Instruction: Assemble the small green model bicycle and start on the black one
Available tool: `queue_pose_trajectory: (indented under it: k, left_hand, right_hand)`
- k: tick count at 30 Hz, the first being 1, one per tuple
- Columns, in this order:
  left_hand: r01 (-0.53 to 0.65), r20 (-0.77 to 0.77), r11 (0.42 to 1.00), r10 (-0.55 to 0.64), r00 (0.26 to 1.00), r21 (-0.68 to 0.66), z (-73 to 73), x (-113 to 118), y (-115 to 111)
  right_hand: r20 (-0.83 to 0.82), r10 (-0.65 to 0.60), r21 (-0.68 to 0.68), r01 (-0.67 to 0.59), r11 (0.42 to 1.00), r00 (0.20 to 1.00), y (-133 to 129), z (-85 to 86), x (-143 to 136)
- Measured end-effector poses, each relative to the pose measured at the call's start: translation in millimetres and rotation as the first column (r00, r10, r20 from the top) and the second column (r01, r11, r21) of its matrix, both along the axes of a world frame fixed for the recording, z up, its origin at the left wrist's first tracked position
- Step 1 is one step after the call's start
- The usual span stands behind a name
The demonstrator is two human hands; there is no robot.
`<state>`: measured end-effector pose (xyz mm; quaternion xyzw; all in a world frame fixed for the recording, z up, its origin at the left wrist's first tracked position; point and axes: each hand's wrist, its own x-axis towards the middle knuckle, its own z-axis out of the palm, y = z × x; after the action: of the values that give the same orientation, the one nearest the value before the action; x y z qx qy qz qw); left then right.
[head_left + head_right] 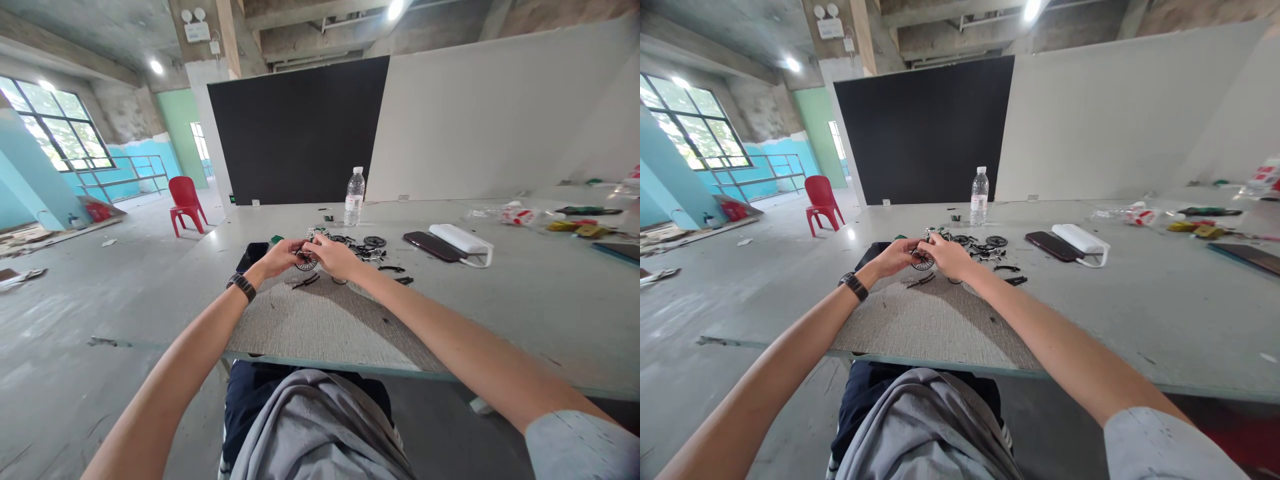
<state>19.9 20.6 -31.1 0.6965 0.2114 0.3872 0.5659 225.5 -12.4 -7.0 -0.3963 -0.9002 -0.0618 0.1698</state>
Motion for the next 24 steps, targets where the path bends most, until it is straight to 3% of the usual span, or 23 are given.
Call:
queue_pose_trajectory:
  k: [14,19,24]
  left_hand:
    - [-0.011,-0.030,1.000,0.010,0.999,-0.020,-2.0,0,-1]
    - [-0.006,-0.086,0.999,0.009,0.996,0.040,-2.1,0,-3]
    - [-0.005,-0.097,0.998,0.011,0.995,0.064,2.3,1,-8]
  right_hand:
    - [-0.001,0.056,-0.066,-0.056,0.996,0.998,5,4.1,3]
    - [0.053,0.084,-0.145,-0.076,0.986,0.995,1,11.0,3]
    - [0.094,0.010,-0.057,-0.004,0.998,0.995,-2,9.4,0]
